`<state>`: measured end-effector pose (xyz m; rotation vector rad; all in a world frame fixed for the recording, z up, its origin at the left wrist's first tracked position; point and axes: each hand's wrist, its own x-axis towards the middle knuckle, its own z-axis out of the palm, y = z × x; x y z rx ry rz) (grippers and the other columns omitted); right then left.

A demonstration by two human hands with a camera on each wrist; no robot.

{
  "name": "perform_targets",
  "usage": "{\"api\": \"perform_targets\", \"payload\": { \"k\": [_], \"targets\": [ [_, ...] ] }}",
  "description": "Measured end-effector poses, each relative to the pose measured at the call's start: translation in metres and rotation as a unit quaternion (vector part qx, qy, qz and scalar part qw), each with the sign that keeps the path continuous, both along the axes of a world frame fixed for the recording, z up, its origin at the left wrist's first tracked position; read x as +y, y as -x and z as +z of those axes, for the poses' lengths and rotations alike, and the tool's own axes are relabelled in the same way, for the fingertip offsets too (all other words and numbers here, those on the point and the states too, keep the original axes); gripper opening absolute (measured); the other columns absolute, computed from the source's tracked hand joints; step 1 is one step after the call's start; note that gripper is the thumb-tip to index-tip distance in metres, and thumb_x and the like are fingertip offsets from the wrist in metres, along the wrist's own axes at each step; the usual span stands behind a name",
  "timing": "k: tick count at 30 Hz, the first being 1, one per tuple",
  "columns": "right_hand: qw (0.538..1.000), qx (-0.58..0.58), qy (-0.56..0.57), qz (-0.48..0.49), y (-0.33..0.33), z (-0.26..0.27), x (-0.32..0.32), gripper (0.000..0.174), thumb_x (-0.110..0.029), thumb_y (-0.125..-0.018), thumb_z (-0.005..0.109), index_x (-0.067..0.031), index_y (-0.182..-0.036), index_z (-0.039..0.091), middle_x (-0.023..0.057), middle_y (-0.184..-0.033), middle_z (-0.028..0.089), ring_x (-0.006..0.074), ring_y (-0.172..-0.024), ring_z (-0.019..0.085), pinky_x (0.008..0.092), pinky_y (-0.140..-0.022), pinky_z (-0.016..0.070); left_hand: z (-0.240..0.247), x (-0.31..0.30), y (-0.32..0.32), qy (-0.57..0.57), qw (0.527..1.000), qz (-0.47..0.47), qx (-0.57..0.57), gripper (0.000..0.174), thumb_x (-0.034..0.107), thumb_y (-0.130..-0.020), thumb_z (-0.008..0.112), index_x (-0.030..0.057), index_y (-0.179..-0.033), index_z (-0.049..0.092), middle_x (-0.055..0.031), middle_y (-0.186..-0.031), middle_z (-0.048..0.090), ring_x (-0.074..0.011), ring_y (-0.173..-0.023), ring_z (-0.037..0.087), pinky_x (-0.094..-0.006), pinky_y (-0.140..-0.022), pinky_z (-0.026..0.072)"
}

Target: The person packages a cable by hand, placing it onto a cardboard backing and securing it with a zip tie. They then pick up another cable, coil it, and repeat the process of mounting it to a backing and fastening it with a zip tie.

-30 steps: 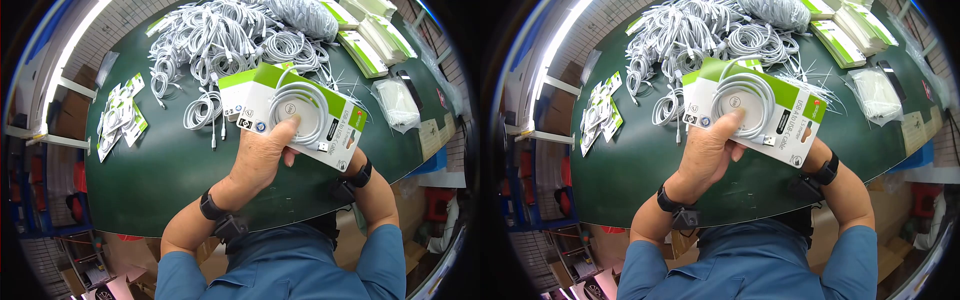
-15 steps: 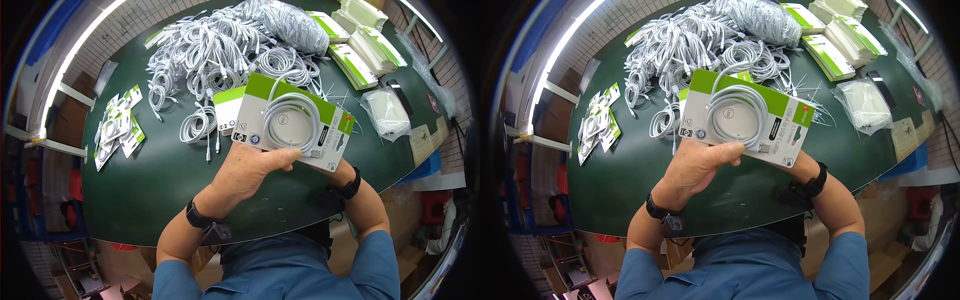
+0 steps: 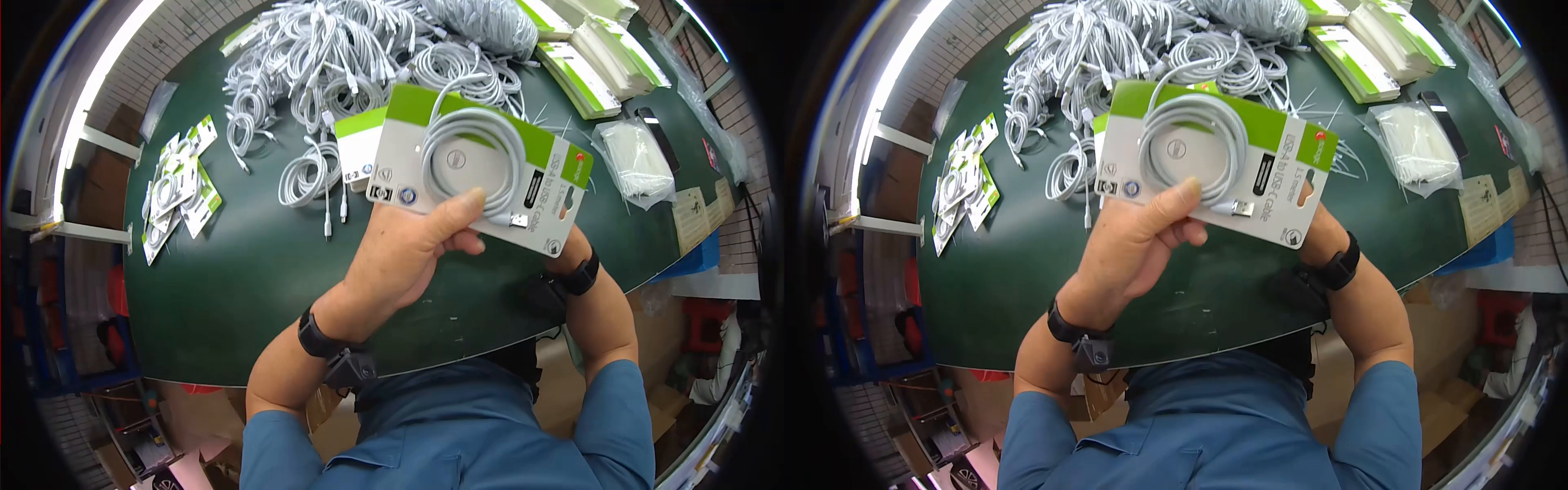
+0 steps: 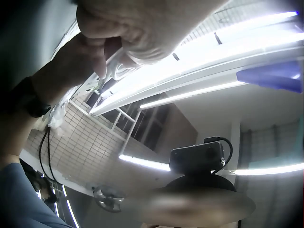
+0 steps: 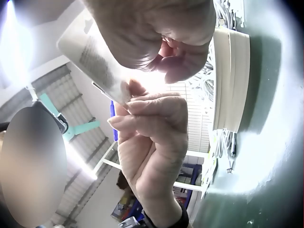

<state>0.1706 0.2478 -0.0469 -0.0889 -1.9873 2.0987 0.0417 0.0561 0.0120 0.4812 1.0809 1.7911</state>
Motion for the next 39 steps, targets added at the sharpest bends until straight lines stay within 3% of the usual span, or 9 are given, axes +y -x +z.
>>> {"api": "perform_targets", "payload": {
  "k": [4,16,21,22,24,29,34,37,39],
  "targets": [
    [1.0,-0.001,0.015,-0.023,-0.008,-0.01,0.001,0.046,-0.012,-0.101,0.073,-0.0039,-0.144,0.06,0.0093,-0.133,0.069,0.0167,-0.116,0.068,0.0315,-0.097,0.0583,0.009,0.001,-0.002,-0.019,0.999,0.002,-0.04,0.038,0.022,-0.111,0.06,-0.0011,-0.141,0.055,-0.0117,-0.119,0.071,-0.0186,-0.097,0.074,-0.0311,-0.075,0.0672],
    [0.995,0.035,0.083,-0.033,0.0,-0.007,0.004,0.046,-0.013,-0.101,0.074,-0.0032,-0.143,0.059,0.0085,-0.13,0.069,0.0152,-0.113,0.068,0.0298,-0.095,0.0584,0.013,-0.005,0.001,0.015,0.999,0.008,-0.028,0.041,0.01,-0.102,0.071,0.0029,-0.14,0.058,-0.0098,-0.123,0.072,-0.0186,-0.1,0.074,-0.0312,-0.072,0.063],
    [0.988,-0.013,0.141,0.065,0.042,0.025,0.01,0.018,-0.017,-0.103,0.073,-0.0036,-0.112,0.064,0.0023,-0.103,0.071,0.0072,-0.091,0.067,0.0249,-0.08,0.0583,-0.011,-0.02,0.002,0.057,0.997,0.053,0.026,0.031,0.003,-0.093,0.076,-0.0007,-0.123,0.069,-0.0059,-0.106,0.073,-0.0109,-0.081,0.066,-0.0255,-0.06,0.0512],
    [0.992,-0.047,0.114,0.015,0.042,0.039,-0.002,0.02,-0.016,-0.103,0.073,-0.0063,-0.093,0.059,-0.0012,-0.093,0.069,0.0032,-0.082,0.063,0.0213,-0.071,0.0527,-0.018,-0.023,0.0,0.059,0.996,0.056,0.034,0.031,0.001,-0.092,0.076,-0.0011,-0.122,0.069,-0.0054,-0.104,0.072,-0.0096,-0.077,0.063,-0.0247,-0.059,0.0489],
    [0.992,-0.055,0.113,0.029,0.04,0.043,-0.007,0.019,-0.014,-0.103,0.073,-0.006,-0.092,0.059,-0.001,-0.093,0.068,0.0036,-0.081,0.061,0.021,-0.071,0.0515,-0.021,-0.027,-0.006,0.051,0.996,0.059,0.042,0.037,-0.007,-0.092,0.07,0.0021,-0.127,0.061,-0.0041,-0.102,0.067,-0.0059,-0.073,0.056,-0.0229,-0.054,0.0378],
    [0.992,-0.005,0.112,0.056,0.04,0.043,-0.008,0.012,-0.011,-0.101,0.074,-0.0013,-0.1,0.067,0.0017,-0.095,0.072,0.006,-0.081,0.066,0.0225,-0.069,0.0551,-0.025,-0.027,-0.012,0.029,0.993,0.1,0.061,0.037,-0.007,-0.092,0.069,0.001,-0.126,0.061,-0.0045,-0.103,0.068,-0.0064,-0.073,0.058,-0.0227,-0.054,0.0382],
    [0.958,0.005,0.262,0.114,0.039,0.051,0.004,0.017,-0.014,-0.109,0.059,-0.0014,-0.119,0.065,0.0085,-0.104,0.073,0.0128,-0.096,0.071,0.0284,-0.087,0.0575,-0.031,-0.033,-0.01,0.019,0.99,0.129,0.045,0.036,-0.004,-0.091,0.073,-0.0002,-0.126,0.064,-0.0055,-0.104,0.071,-0.0077,-0.08,0.062,-0.0237,-0.061,0.0453],
    [0.967,0.051,0.213,0.134,0.037,0.057,0.008,0.027,-0.014,-0.108,0.058,-0.0019,-0.132,0.064,0.0132,-0.113,0.074,0.0156,-0.103,0.072,0.0284,-0.09,0.0575,-0.038,-0.035,-0.005,0.01,0.987,0.161,0.016,0.034,-0.005,-0.093,0.071,0.0026,-0.125,0.064,-0.0059,-0.106,0.071,-0.0091,-0.08,0.063,-0.0241,-0.06,0.0437],
    [0.997,0.034,0.013,0.071,0.035,0.053,0.001,0.03,-0.009,-0.1,0.07,0.0002,-0.129,0.07,0.0123,-0.111,0.077,0.0154,-0.098,0.074,0.0283,-0.088,0.0591,-0.04,-0.037,-0.004,0.002,0.985,0.171,-0.005,0.033,-0.004,-0.093,0.071,0.0027,-0.125,0.064,-0.0061,-0.107,0.072,-0.0103,-0.082,0.065,-0.0244,-0.062,0.0462]
  ]
}}
